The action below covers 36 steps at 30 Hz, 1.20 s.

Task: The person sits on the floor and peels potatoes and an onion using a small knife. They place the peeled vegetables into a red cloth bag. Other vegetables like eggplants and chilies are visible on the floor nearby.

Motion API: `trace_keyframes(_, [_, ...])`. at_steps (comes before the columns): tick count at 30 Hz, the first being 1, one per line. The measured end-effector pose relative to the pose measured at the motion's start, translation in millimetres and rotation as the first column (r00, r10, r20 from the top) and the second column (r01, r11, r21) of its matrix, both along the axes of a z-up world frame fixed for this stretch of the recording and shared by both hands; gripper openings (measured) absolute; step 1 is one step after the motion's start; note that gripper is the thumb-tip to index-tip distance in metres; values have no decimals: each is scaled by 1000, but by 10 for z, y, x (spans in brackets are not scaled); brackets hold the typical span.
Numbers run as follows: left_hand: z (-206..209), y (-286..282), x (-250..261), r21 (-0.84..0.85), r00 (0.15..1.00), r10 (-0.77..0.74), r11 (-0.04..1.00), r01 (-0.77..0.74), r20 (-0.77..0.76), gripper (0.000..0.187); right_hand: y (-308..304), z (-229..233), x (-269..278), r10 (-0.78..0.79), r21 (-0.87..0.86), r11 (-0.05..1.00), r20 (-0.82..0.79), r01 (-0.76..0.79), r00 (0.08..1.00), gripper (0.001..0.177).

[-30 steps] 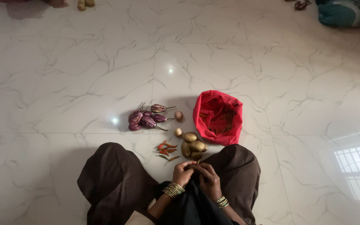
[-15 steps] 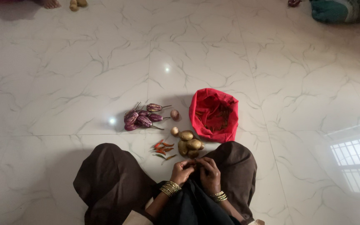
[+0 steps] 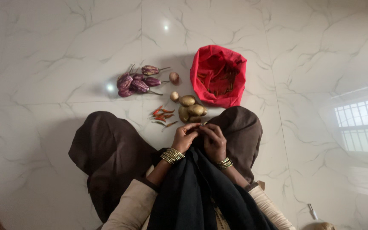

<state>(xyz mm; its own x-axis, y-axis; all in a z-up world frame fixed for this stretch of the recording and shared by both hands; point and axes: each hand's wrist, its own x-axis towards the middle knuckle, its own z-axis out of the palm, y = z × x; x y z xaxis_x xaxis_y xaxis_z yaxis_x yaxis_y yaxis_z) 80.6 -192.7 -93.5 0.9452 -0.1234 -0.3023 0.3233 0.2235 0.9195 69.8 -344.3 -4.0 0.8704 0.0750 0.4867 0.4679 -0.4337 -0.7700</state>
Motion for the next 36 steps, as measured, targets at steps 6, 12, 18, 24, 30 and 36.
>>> trace_keyframes(6, [75, 21, 17, -54, 986, 1, 999, 8, 167, 35, 4, -2, -53, -11, -60, 998, 18, 12, 1000, 39])
trace_keyframes(12, [59, -31, 10, -107, 993, 4, 994, 9, 120, 34, 7, 21, -38, -71, 16, 997, -47, 72, 996, 37])
trace_keyframes(18, [144, -3, 53, -18, 984, 14, 1000, -11, 178, 35, -15, 32, -5, 11, -46, 999, 19, -11, 1000, 39])
trace_keyframes(24, [241, -31, 46, -65, 988, 0, 998, 10, 153, 36, -1, 5, 1, -54, 36, 998, -55, 56, 997, 39])
trace_keyframes(30, [278, 40, 39, 86, 967, -90, 994, 72, 239, 38, -23, -1, -43, 3, -58, 998, 61, 0, 998, 42])
trace_keyframes(36, [204, -5, 67, -84, 991, 1, 996, 11, 132, 32, -19, 12, -21, -71, -27, 997, -20, 71, 997, 41])
